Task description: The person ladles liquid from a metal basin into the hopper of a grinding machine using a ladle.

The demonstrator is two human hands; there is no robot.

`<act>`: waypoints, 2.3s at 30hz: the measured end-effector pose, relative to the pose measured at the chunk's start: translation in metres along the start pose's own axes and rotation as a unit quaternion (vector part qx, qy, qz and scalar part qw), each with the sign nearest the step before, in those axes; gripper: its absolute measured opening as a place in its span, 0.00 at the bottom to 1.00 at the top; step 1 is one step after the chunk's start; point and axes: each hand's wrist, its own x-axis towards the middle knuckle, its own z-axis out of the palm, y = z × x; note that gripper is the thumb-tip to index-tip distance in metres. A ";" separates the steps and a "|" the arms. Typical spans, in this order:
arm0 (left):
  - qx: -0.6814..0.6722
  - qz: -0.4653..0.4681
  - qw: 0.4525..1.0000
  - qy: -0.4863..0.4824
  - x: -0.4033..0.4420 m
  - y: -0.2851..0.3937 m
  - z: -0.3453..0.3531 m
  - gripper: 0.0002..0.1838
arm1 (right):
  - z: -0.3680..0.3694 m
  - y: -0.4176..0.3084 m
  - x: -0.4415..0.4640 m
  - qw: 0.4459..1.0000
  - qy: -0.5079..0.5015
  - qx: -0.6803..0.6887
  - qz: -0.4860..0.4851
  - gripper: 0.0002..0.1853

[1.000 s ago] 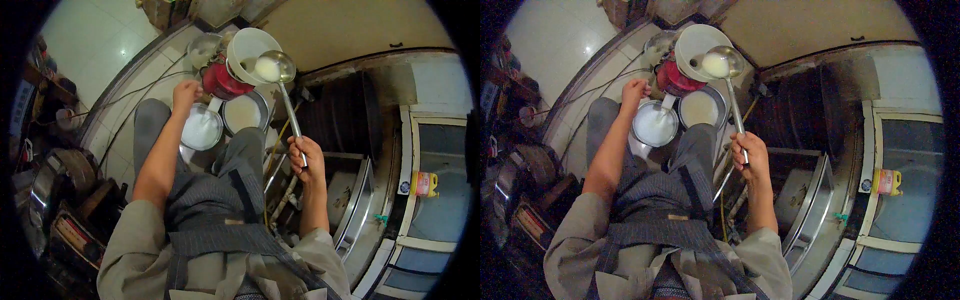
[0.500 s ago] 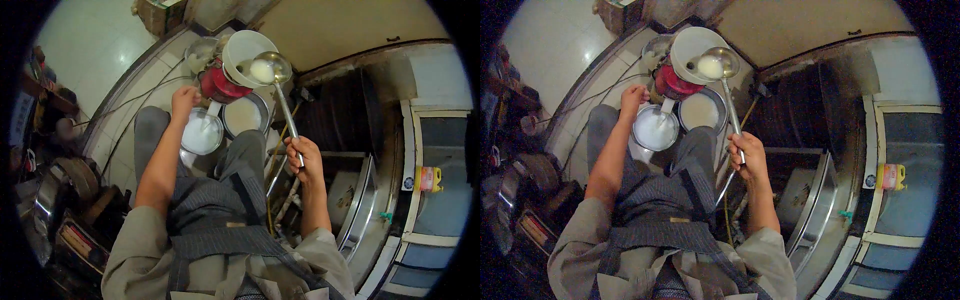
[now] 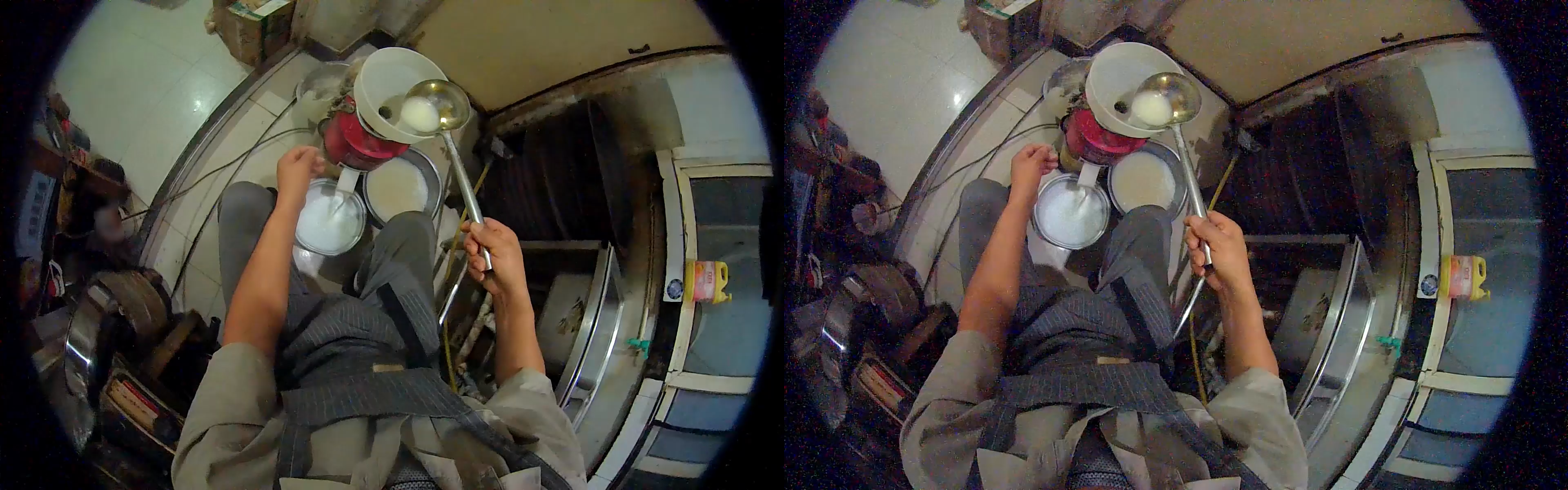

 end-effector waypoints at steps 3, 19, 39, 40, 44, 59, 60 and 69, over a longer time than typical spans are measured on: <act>-0.004 0.001 1.000 -0.005 -0.001 0.001 0.001 0.09 | -0.001 0.001 0.001 1.000 0.003 -0.006 -0.004 0.09; 0.003 0.002 1.000 -0.011 -0.001 0.002 0.002 0.10 | -0.004 0.008 0.007 0.999 0.017 -0.042 -0.015 0.08; 0.018 0.008 0.999 -0.027 -0.004 0.003 0.010 0.11 | -0.012 0.042 0.015 0.985 0.053 -0.154 -0.062 0.10; 0.024 0.007 0.999 -0.029 -0.004 0.002 0.011 0.11 | -0.012 0.045 0.014 0.984 0.053 -0.157 -0.072 0.10; 0.053 0.020 0.997 -0.043 -0.005 0.002 0.017 0.11 | -0.021 0.061 0.012 0.980 0.060 -0.173 -0.082 0.10; 0.030 -0.024 0.982 -0.186 -0.027 0.056 -0.002 0.17 | -0.113 0.248 0.173 0.965 0.243 -0.100 -0.017 0.10; -0.037 -0.050 0.973 -0.222 -0.031 0.055 -0.006 0.18 | -0.121 0.277 0.196 0.940 0.273 -0.206 0.001 0.11; -0.227 -0.105 0.937 -0.245 -0.025 0.053 -0.006 0.24 | -0.113 0.379 0.252 0.881 0.279 -0.325 0.202 0.21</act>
